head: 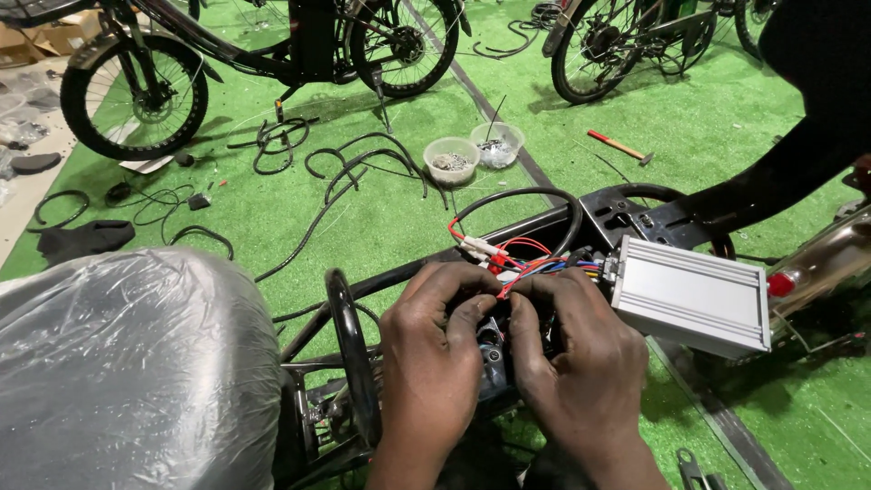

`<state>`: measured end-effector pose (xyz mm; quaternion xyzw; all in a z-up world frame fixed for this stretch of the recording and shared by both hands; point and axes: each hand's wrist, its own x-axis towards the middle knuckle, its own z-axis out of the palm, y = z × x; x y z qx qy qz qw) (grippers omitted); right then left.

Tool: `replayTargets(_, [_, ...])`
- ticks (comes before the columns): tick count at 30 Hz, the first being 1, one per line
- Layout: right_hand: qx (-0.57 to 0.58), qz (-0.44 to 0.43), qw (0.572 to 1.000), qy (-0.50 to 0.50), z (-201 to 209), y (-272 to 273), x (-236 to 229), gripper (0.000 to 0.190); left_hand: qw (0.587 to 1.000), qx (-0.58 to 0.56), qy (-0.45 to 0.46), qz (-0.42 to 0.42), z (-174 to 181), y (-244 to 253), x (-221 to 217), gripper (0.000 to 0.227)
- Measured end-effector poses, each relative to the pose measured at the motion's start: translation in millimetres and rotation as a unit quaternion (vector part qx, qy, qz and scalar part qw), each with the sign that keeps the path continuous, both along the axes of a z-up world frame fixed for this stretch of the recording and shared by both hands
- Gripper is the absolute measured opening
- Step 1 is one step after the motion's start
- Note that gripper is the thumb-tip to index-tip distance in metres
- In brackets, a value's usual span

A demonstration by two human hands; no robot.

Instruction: The person connects various colored wires to a control unit mounted on the frame of an electric bicycle. They manipulate the wires with their hands, organizing and securing the connections near the seat post.

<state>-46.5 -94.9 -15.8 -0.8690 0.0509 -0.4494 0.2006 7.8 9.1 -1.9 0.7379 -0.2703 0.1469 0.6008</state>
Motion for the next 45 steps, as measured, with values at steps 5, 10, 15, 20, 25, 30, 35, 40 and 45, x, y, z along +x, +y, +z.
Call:
replayTargets(5, [0.000,-0.012,1.000,-0.002,-3.0,1.7,2.5,0.009,1.000,0.000,-0.006,0.002,-0.1,-0.2,1.3,0.017])
replayTargets(10, [-0.020,-0.006,1.000,-0.011,-3.0,1.5,3.7,0.007,1.000,-0.008,0.007,0.007,-0.2,-1.1,1.8,0.015])
replayTargets(15, [-0.034,-0.006,0.999,-0.012,-5.1,-0.1,5.3,0.008,1.000,0.000,0.000,0.012,-1.8,-1.3,4.0,0.014])
replayTargets(20, [-0.027,-0.014,1.000,-0.006,-5.8,1.3,7.8,0.009,1.000,0.001,-0.001,0.010,-4.7,-1.9,6.7,0.016])
replayTargets(25, [-0.037,0.012,0.999,-0.019,-4.8,0.8,10.1,0.010,1.000,-0.001,-0.010,0.027,-5.3,-4.4,7.2,0.019])
replayTargets(30, [-0.027,0.029,0.999,-0.011,-9.3,-3.4,5.9,0.018,1.000,-0.004,0.004,0.020,-5.1,-4.0,8.5,0.017])
replayTargets(35, [0.006,0.052,0.998,-0.020,0.9,3.8,0.8,0.019,1.000,-0.005,0.005,0.019,-5.1,-3.3,8.7,0.015])
replayTargets(40, [0.052,0.059,0.997,-0.009,2.1,7.0,-1.8,0.022,1.000,-0.002,0.009,0.021,-5.2,-3.0,9.5,0.014])
replayTargets(45, [0.093,0.039,0.994,0.039,1.9,6.9,-3.2,0.023,0.999,-0.005,0.002,0.033,-7.4,-3.9,10.6,0.015])
